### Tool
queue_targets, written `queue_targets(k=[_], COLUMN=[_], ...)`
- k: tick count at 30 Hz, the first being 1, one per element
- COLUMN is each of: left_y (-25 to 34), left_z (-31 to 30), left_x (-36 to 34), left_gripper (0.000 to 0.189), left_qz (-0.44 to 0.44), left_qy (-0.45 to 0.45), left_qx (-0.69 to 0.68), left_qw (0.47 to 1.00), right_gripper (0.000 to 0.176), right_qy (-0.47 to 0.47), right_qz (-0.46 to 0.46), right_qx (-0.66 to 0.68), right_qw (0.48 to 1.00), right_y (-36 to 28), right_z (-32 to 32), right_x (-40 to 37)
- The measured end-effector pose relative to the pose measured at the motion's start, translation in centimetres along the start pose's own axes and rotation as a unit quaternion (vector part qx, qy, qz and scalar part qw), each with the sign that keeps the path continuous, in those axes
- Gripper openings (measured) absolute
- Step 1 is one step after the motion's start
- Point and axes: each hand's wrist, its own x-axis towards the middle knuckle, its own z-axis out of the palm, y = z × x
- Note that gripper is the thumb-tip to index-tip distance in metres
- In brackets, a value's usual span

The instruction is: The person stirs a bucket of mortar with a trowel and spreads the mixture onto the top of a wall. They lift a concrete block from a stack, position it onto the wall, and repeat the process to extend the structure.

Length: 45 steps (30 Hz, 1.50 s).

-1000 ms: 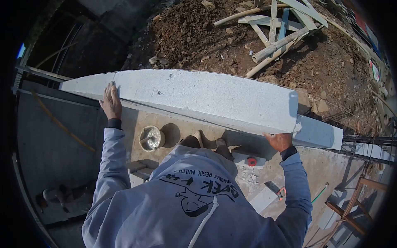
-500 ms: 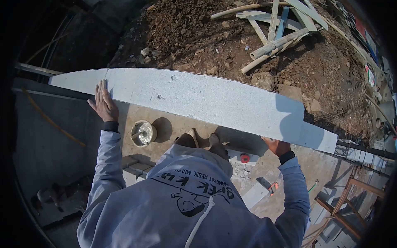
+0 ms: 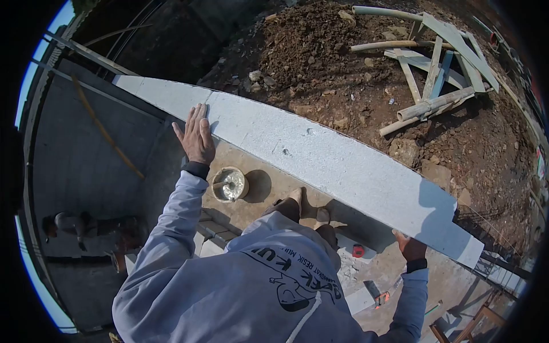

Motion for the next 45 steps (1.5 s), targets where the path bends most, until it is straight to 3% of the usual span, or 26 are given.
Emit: queue_targets(k=[3,4,9,12,15,17,18,21,24,27,29,31,35,37,38,39,40,41,43,45], left_y=[-0.2,-0.3,-0.1,-0.3,-0.6,-1.0,-1.0,-1.6,-2.4,-3.2,-3.5,-3.7,-4.0,-4.6,-4.7,-4.7,-4.6,-4.7,-4.7,-4.9], left_z=[0.1,0.0,0.6,1.2,1.4,1.6,1.4,1.2,0.9,1.7,2.0,2.2,2.6,2.8,2.5,2.5,2.3,2.1,2.1,1.8], left_x=[0.0,0.1,0.0,0.1,0.1,0.2,0.3,0.4,0.5,0.6,0.9,1.0,1.1,1.2,1.0,1.3,1.4,1.3,1.3,1.3], left_gripper=[0.050,0.051,0.053,0.047,0.051,0.044,0.043,0.040,0.041,0.045,0.050,0.052,0.050,0.050,0.049,0.048,0.047,0.046,0.045,0.045], left_qz=[0.007,0.007,0.003,0.014,0.024,0.033,0.035,0.043,0.068,0.075,0.083,0.084,0.100,0.128,0.137,0.145,0.149,0.149,0.151,0.154], left_qy=[0.005,0.007,0.021,0.060,0.071,0.083,0.081,0.085,0.081,0.092,0.098,0.098,0.105,0.109,0.103,0.103,0.097,0.093,0.087,0.079], left_qx=[0.004,0.004,-0.042,-0.076,-0.077,-0.103,-0.108,-0.136,-0.166,-0.212,-0.237,-0.245,-0.250,-0.250,-0.240,-0.224,-0.225,-0.215,-0.205,-0.193], left_qw=[1.000,1.000,0.999,0.995,0.994,0.991,0.990,0.986,0.980,0.970,0.963,0.961,0.957,0.954,0.956,0.958,0.958,0.961,0.963,0.966], right_gripper=[0.058,0.059,0.057,0.051,0.047,0.046,0.054,0.052,0.056,0.056,0.056,0.055,0.053,0.048,0.045,0.042,0.035,0.031,0.033,0.043], right_qy=[-0.022,-0.022,0.160,0.233,0.307,0.433,0.436,0.410,0.246,0.202,0.182,0.145,0.178,0.196,0.202,0.216,0.232,0.238,0.223,0.195], right_qz=[0.029,0.071,0.153,0.181,0.308,0.249,0.248,0.066,-0.133,-0.126,-0.106,-0.073,-0.087,-0.104,-0.082,-0.069,-0.038,-0.023,-0.155,-0.270], right_qx=[-0.046,0.003,0.175,0.115,0.129,0.275,0.227,0.296,0.467,0.501,0.224,-0.119,-0.079,-0.010,0.085,0.181,0.353,0.518,0.649,0.644], right_qw=[0.998,0.997,0.959,0.948,0.891,0.821,0.835,0.860,0.839,0.832,0.952,0.980,0.977,0.975,0.972,0.957,0.906,0.821,0.711,0.689], right_y=[2.8,1.0,-4.6,-5.4,-6.7,-8.7,-13.5,-21.3,-26.1,-32.9,-35.2,-35.3,-36.3,-37.8,-37.4,-36.9,-37.4,-37.5,-37.7,-42.3], right_z=[0.8,-2.2,-11.3,-13.0,-15.7,-17.3,-19.2,-20.5,-19.7,-17.6,-15.0,-11.7,-11.5,-12.2,-12.5,-13.3,-14.6,-16.0,-21.1,-27.0], right_x=[-1.0,-1.0,-2.3,-3.5,-3.8,-3.4,-2.3,1.4,6.0,11.4,14.0,15.7,15.3,14.6,14.4,14.2,14.0,14.2,14.0,11.5])
